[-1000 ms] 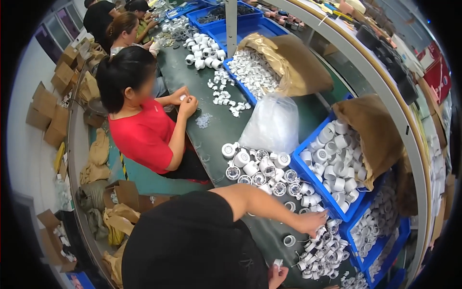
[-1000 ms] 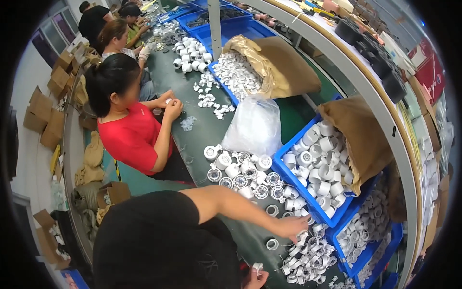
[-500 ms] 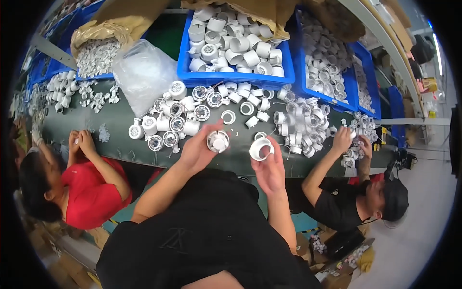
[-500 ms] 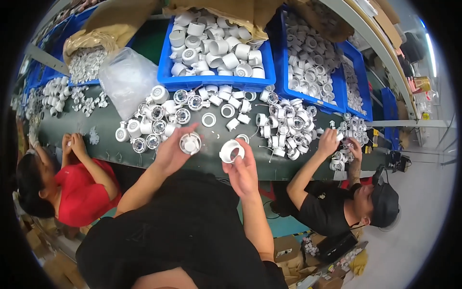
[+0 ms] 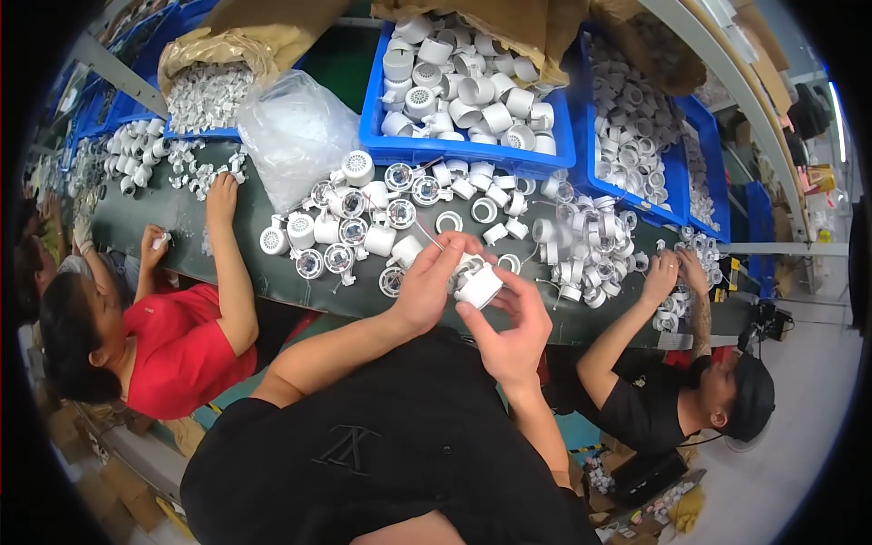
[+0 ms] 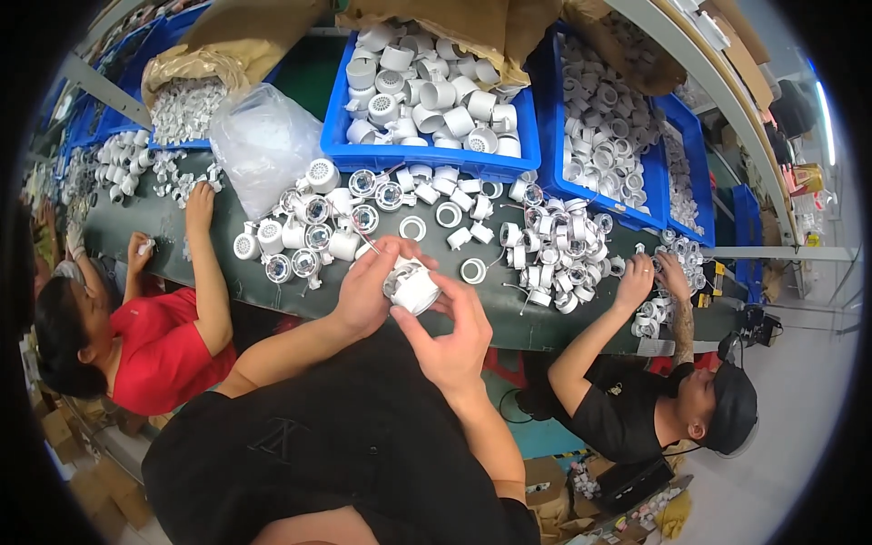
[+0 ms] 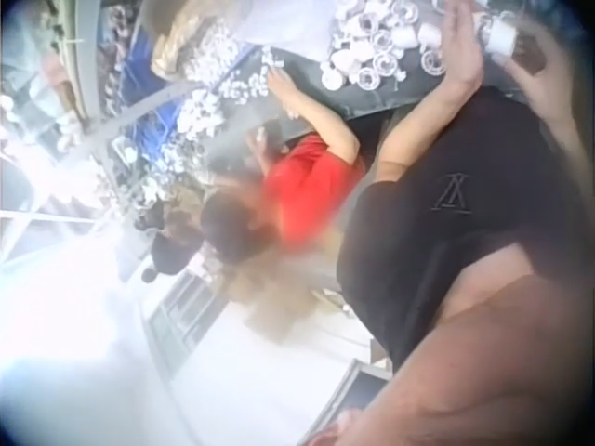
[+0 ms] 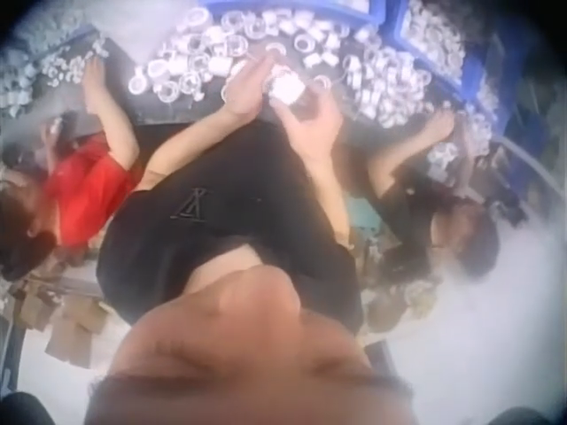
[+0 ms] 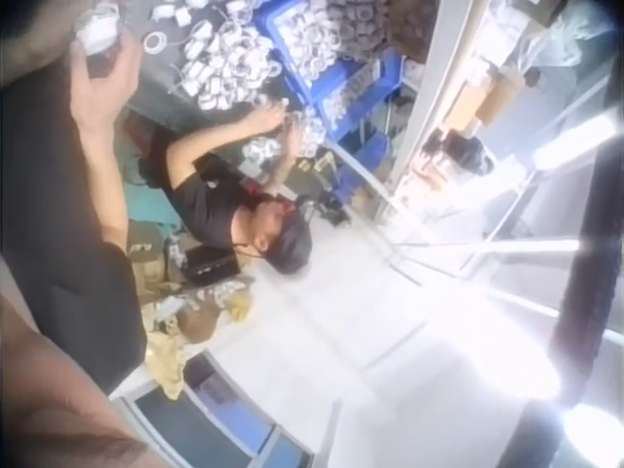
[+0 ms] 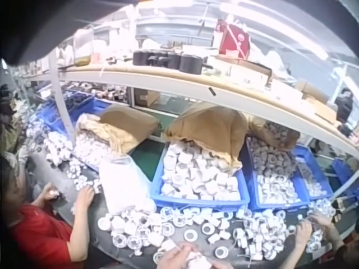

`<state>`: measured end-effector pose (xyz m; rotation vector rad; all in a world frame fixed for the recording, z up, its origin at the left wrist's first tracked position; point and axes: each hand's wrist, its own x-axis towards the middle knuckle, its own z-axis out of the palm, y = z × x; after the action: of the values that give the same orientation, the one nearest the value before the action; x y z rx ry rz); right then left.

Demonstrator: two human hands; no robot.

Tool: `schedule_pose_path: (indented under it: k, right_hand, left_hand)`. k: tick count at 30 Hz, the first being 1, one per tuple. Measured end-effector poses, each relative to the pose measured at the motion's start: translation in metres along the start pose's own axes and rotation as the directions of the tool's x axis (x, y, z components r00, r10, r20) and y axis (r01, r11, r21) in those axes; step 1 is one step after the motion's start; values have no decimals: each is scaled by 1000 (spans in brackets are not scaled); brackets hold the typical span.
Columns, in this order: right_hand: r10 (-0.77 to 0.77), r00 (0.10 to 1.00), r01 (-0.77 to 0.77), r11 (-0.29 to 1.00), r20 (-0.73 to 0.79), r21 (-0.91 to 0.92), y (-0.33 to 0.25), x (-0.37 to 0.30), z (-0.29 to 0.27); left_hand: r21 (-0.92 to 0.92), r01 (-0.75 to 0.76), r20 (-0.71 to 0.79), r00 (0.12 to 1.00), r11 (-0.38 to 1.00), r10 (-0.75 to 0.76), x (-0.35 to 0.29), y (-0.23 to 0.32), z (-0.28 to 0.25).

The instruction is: The person assembles small white plastic electronic housings by hand on a factory production line.

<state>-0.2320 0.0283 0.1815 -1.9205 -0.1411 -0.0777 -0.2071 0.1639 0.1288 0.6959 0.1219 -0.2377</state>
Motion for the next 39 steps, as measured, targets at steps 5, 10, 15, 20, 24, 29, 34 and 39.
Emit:
schedule_pose_path:
  k: [5, 10, 15, 20, 24, 29, 34, 39]
  right_hand:
    - [-108, 994, 105, 985, -15, -140, -11, 1, 3]
    - [-104, 994, 96, 978, -34, -185, -16, -2, 2]
    - [-126, 992, 121, 980, -25, -155, -15, 0, 1]
    - [-159, 987, 150, 971, -33, -184, -11, -3, 4]
    - [-255, 967, 240, 938, -27, -249, -5, -9, 3]
    - [-300, 954, 284, 912, -8, -297, 3, -12, 1]
    - [-225, 945, 225, 974, -235, -29, 18, 11, 10]
    - [-219, 974, 225, 936, -53, 272, 59, 46, 4]
  left_hand:
    - [105, -86, 49, 995, 991, 82, -2, 0, 4]
    - [127, -101, 20, 995, 987, 100, -3, 3, 9]
    - [150, -122, 55, 992, 981, 115, -5, 6, 9]
    - [267, -115, 102, 991, 957, 90, -7, 12, 7]
    - [382, -248, 271, 951, 890, 149, -9, 16, 3]
    - [447, -211, 236, 965, 869, 113, -10, 10, -3]
    - [486, -169, 374, 927, 858, -29, -33, -10, 12]
    - [376, -153, 522, 850, 914, -73, 9, -3, 2]
